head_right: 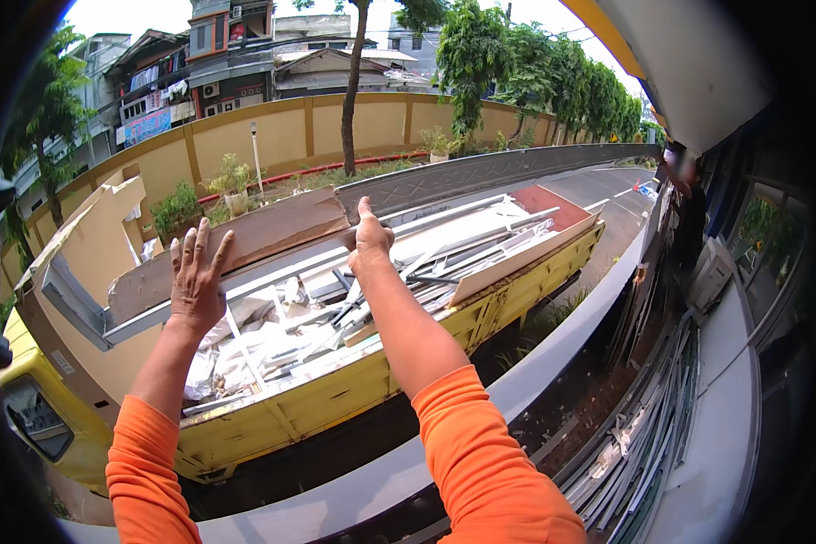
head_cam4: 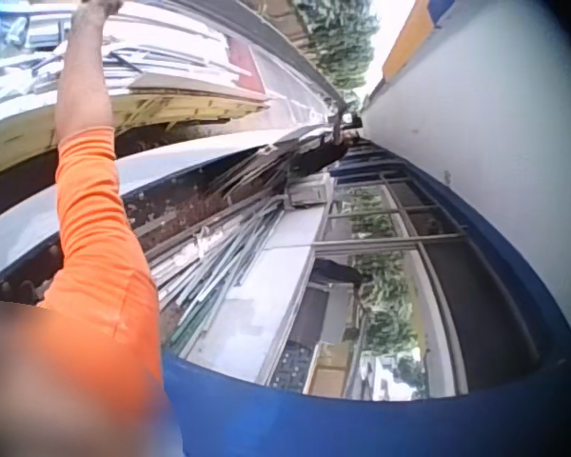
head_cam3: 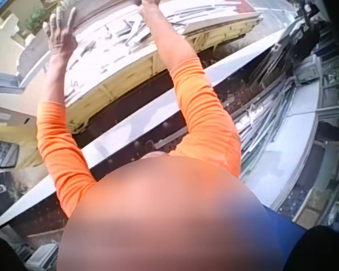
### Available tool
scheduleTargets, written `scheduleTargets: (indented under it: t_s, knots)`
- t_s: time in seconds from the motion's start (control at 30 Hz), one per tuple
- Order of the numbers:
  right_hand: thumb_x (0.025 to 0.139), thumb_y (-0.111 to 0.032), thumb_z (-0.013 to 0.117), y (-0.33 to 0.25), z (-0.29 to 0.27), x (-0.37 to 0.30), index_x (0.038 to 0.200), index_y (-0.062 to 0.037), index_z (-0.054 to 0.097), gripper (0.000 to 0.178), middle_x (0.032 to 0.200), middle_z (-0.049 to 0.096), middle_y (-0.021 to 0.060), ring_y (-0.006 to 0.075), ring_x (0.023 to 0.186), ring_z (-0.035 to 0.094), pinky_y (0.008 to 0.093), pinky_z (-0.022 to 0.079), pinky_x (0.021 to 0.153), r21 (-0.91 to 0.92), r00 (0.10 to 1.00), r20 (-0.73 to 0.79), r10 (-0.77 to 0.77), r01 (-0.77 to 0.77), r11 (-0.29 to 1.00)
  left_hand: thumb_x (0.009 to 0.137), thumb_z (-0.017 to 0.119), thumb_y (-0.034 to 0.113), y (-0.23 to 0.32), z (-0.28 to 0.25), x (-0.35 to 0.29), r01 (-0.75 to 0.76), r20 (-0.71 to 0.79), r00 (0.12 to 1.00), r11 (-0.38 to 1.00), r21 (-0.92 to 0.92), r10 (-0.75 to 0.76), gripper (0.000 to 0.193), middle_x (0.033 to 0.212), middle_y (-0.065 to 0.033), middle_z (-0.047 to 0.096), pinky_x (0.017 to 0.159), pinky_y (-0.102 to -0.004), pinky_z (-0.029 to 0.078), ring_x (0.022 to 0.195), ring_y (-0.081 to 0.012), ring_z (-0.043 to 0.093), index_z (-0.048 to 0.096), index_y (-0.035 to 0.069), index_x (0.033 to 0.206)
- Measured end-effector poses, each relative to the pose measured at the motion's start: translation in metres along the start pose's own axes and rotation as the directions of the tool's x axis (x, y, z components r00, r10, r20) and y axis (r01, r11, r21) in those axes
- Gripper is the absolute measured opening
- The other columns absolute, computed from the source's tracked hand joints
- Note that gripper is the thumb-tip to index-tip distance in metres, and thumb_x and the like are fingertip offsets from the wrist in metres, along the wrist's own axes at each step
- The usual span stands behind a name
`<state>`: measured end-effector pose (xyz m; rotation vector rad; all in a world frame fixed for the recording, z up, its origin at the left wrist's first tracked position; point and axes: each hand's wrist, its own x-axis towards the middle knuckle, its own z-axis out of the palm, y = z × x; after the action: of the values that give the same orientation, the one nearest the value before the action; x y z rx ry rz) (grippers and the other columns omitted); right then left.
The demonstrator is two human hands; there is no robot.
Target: The person repeatedly picks up long metal frames and window profiles from a pile on the ground and places them into the bed of a yellow truck. The person handles the items one at a time or in small groups, lifting and tossing them into the truck while another person assists by arranging the load.
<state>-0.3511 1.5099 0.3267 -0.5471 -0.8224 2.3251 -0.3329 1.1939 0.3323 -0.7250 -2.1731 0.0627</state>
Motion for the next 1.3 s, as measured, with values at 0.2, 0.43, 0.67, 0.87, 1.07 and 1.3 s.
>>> scheduleTargets:
  t_s: [0.2,0.43,0.67,0.87,1.07,1.3]
  knots:
    - [0.088,-0.069,0.064,0.065,-0.001,0.117,0.138,-0.0003,0.051,0.086,0.122,0.064,0.0205,0.0387,0.109,0.066,0.0525,0.055,0.09,-0.725,0.964,0.165,0.207,-0.024,0.688,0.078,0.072,0.011,-0.01,0.106,0.051,0.182,0.486,0.831,0.958,0.223,-0.271,0.103,0.17,-0.0165,0.005,0.124,-0.0611,0.011,0.156,-0.0373,0.012,0.016,0.029,0.163]
    - [0.096,-0.055,0.065,0.101,-0.214,-0.01,0.144,0.0003,0.05,0.075,0.128,0.064,0.0214,0.029,0.109,0.067,0.039,0.056,0.088,-0.867,0.785,0.196,0.588,-0.142,0.478,0.084,0.075,0.052,0.132,0.117,-0.194,0.292,0.734,0.658,0.842,-0.454,0.168,0.096,0.161,-0.0293,0.025,0.123,-0.0581,0.013,0.151,-0.0435,0.024,0.03,0.011,0.158]
    - [0.099,-0.028,0.067,-0.064,-0.425,-0.201,0.137,0.0059,0.055,0.052,0.105,0.072,0.0147,0.017,0.086,0.071,0.0271,0.057,0.073,-0.764,0.998,0.015,0.057,-0.025,0.645,0.087,0.062,0.067,0.192,0.018,-0.31,0.8,0.911,0.234,0.465,-0.38,0.34,0.097,0.139,-0.0298,0.057,0.11,-0.0411,0.044,0.131,-0.0421,0.055,0.038,0.002,0.154]
    - [0.098,-0.036,0.068,-0.109,-0.612,-0.36,0.121,-0.0007,0.065,0.043,0.094,0.07,0.0096,0.0151,0.074,0.068,0.0275,0.055,0.063,-0.604,0.857,-0.507,-0.087,-0.282,0.745,0.077,0.078,0.059,0.293,-0.047,-0.318,0.344,0.691,0.68,0.726,-0.596,0.246,0.108,0.159,-0.0345,0.024,0.121,-0.0558,0.021,0.148,-0.0478,0.026,0.031,0.002,0.156]
    - [0.093,-0.04,0.071,-0.088,-0.797,-0.522,0.113,-0.0036,0.072,0.042,0.086,0.071,0.006,0.0141,0.069,0.067,0.0286,0.054,0.06,-0.626,0.792,-0.582,0.186,-0.582,0.519,0.08,0.072,0.067,0.388,-0.054,-0.325,0.29,0.824,0.543,0.885,-0.364,0.161,0.115,0.162,-0.034,0.018,0.121,-0.059,0.02,0.151,-0.0488,0.019,0.017,0.007,0.162]
    - [0.089,-0.035,0.07,-0.058,-0.991,-0.69,0.104,-0.0035,0.076,0.036,0.081,0.075,0.0097,0.023,0.066,0.071,0.0352,0.057,0.064,-0.4,0.511,-0.841,0.177,-0.808,0.432,0.066,0.082,0.066,0.454,-0.055,-0.291,0.074,0.815,0.574,0.986,-0.152,0.083,0.131,0.165,-0.0298,0.013,0.121,-0.0606,0.019,0.153,-0.0437,0.016,0.01,0.016,0.164]
